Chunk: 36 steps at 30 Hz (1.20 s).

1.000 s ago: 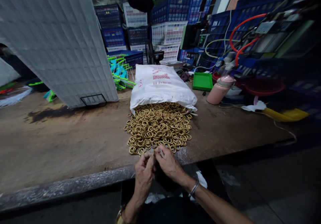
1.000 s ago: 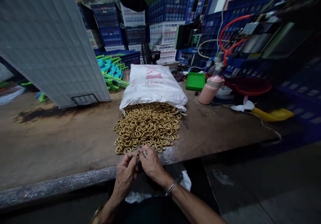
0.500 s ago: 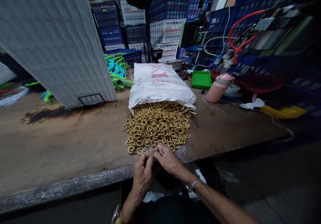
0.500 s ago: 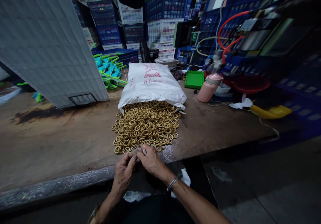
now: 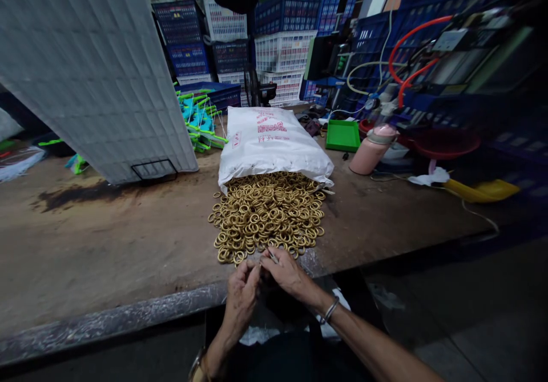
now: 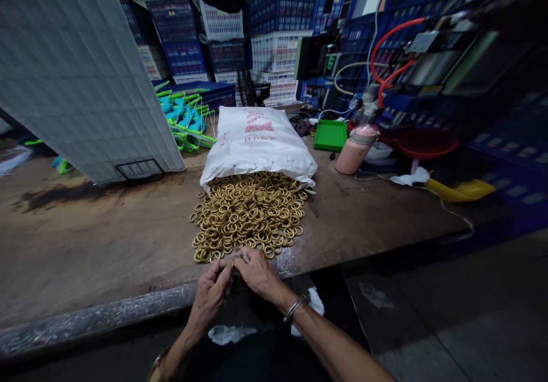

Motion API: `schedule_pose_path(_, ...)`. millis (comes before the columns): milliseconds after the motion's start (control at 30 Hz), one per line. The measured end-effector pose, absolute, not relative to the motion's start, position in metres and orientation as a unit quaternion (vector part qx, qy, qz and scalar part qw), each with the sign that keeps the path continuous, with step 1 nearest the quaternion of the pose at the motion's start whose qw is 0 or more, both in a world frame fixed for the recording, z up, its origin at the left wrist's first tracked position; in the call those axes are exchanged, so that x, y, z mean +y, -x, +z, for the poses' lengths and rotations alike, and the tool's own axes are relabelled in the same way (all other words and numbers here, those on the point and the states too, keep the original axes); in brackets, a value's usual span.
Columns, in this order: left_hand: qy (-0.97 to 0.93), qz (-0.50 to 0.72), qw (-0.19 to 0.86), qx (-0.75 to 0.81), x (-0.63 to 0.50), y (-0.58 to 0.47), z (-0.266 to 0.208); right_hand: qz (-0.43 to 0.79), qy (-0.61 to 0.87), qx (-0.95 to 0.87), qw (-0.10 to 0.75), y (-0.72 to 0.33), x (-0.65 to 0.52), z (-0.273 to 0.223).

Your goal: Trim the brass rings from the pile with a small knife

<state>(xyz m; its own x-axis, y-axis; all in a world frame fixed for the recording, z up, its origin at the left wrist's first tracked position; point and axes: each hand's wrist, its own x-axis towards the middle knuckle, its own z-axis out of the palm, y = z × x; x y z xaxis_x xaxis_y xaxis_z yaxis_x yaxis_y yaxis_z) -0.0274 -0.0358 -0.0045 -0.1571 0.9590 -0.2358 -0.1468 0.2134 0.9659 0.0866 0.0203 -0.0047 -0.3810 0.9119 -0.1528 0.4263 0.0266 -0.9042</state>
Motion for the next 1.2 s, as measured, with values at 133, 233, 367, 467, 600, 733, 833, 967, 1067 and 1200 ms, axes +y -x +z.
schedule_pose_path(133, -0.323, 0.474, 0.605, 0.552, -0.036, 0.027, -0.006, 0.472, 0.504, -0.676, 0.256, -0.086, 0.020, -0.004)
schedule_pose_path(233, -0.299, 0.492, 0.632, 0.519, -0.037, 0.027, -0.009, 0.465, 0.502, -0.683, 0.255, -0.085, 0.020, -0.003)
schedule_pose_path(367, -0.289, 0.511, 0.638, 0.499, -0.037, 0.025, -0.012, 0.462, 0.489, -0.696, 0.253, -0.084, 0.019, -0.003)
schedule_pose_path(467, -0.286, 0.513, 0.633, 0.504, -0.036, 0.025, -0.013, 0.427, 0.495, -0.715, 0.248, -0.085, 0.020, -0.005)
schedule_pose_path(600, -0.275, 0.511, 0.618, 0.530, -0.036, 0.026, -0.013, 0.353, 0.514, -0.752, 0.217, -0.091, 0.019, -0.006)
schedule_pose_path(733, -0.282, 0.519, 0.609, 0.530, -0.035, 0.027, -0.010, 0.294, 0.471, -0.816, 0.159, -0.097, 0.014, -0.002)
schedule_pose_path(833, -0.295, 0.528, 0.602, 0.521, -0.034, 0.027, -0.010, 0.260, 0.468, -0.834, 0.132, -0.098, 0.011, -0.002)
schedule_pose_path(967, -0.314, 0.534, 0.586, 0.522, -0.035, 0.027, -0.012, 0.257, 0.454, -0.842, 0.135, -0.098, 0.011, -0.005)
schedule_pose_path(1067, -0.320, 0.538, 0.570, 0.532, -0.035, 0.028, -0.016, 0.259, 0.448, -0.846, 0.132, -0.098, 0.011, -0.005)
schedule_pose_path(1200, -0.325, 0.550, 0.556, 0.532, -0.036, 0.030, -0.021, 0.259, 0.437, -0.853, 0.121, -0.098, 0.010, -0.002)
